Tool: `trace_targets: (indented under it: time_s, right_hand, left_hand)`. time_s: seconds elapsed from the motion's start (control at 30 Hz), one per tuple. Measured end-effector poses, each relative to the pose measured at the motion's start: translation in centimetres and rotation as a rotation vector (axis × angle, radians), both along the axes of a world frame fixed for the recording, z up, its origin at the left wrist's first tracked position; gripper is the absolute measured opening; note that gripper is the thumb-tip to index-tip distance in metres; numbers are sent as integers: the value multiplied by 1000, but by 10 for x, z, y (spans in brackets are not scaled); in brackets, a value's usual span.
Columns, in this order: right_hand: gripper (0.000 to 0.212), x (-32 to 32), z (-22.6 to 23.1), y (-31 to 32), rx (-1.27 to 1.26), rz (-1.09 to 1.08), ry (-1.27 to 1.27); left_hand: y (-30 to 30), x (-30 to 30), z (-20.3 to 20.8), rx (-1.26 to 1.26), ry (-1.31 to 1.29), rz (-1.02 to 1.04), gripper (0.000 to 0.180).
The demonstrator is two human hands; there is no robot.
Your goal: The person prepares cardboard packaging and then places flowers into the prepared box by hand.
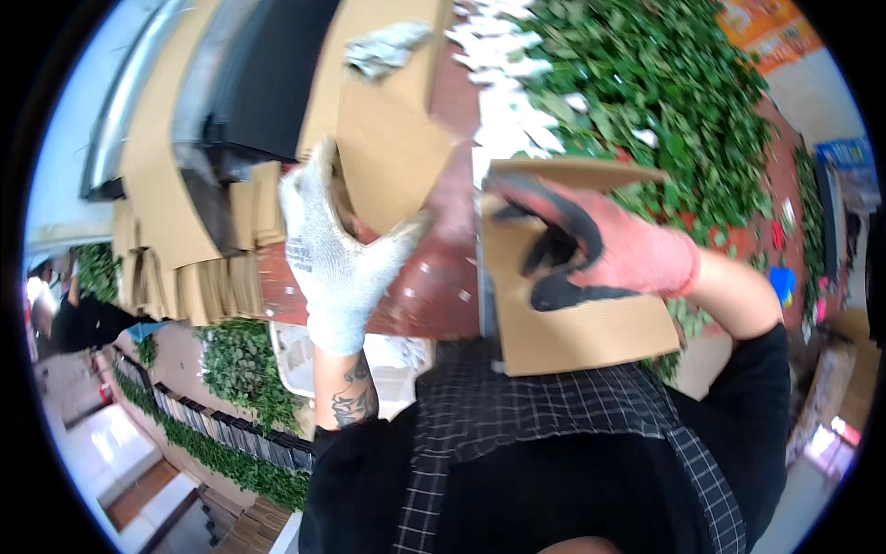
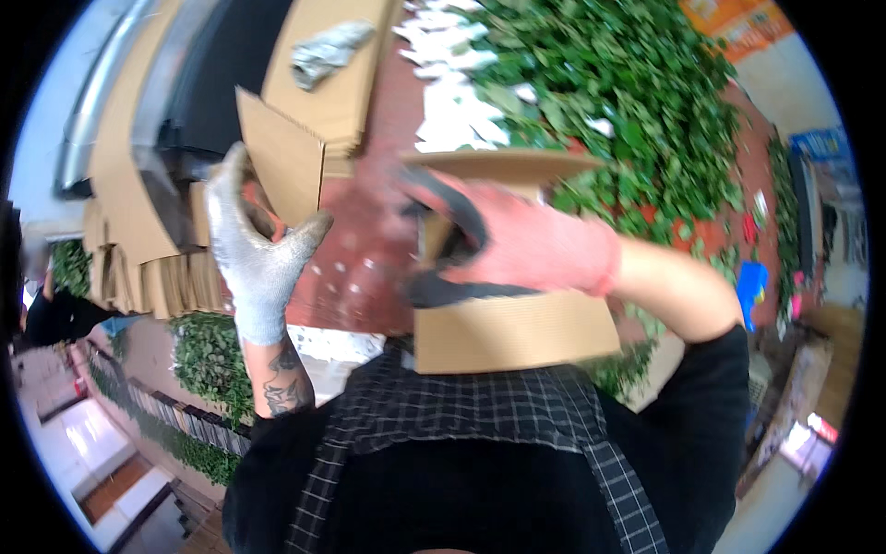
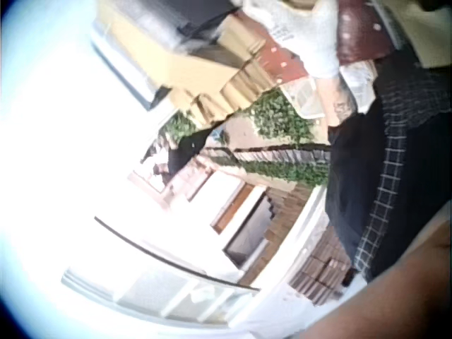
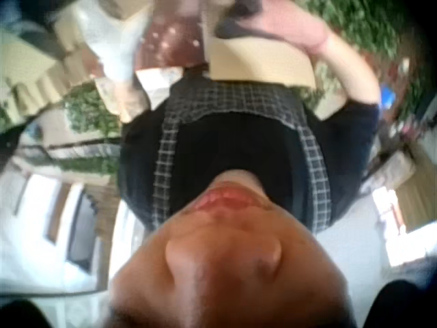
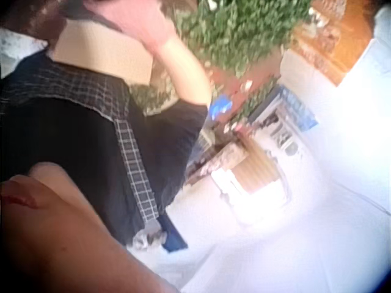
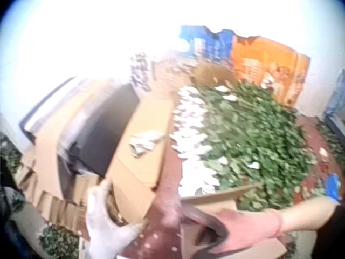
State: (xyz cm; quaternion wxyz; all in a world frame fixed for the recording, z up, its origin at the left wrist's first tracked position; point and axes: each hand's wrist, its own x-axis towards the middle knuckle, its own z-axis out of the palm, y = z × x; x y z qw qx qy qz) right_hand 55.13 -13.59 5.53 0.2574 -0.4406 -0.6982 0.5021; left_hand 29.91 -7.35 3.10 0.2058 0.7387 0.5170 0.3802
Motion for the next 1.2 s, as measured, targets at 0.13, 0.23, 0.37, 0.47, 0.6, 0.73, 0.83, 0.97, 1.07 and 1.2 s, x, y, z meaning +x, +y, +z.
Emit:
trace_targets:
  time_s: [0.13, 0.23, 0.37, 0.47, 0.6, 0.73, 0.83, 0.97, 1.07, 1.2]
  right_hand:
    - [34, 16, 16, -18, 866, 35, -502]
    - [51, 93, 24, -47, 195, -297, 200]
    - [70, 131, -13, -50, -790, -512, 575]
    - [41, 131, -64, -35, -972, -200, 257]
    - [37, 124, -94, -33, -970, -195, 773]
    - [51, 139, -77, -35, -820, -332, 561]
    - [41, 135, -36, -40, -286, -274, 413]
    - [33, 105, 17, -6, 149, -162, 47]
    - [37, 91, 0, 18, 225, -264, -436]
    - [35, 79, -6, 24, 359, -240, -663]
  left_hand:
    - [-40, 40, 20, 84, 20, -229, 87]
    - [-34, 28, 5, -104, -93, -337, 72]
    - [-44, -8, -70, -501, 119, -541, 76]
    - [-66, 11, -115, -645, -114, -600, 75]
    - [-66, 27, -141, -649, -301, -633, 46]
    - [-69, 35, -143, -630, -291, -556, 35]
    - [-70, 35, -150, -637, -316, -527, 35]
    - [-69, 33, -154, -682, -314, -525, 32]
    - [-63, 35, -145, -705, -222, -496, 30]
    - [-57, 48, -129, -749, -158, -375, 31]
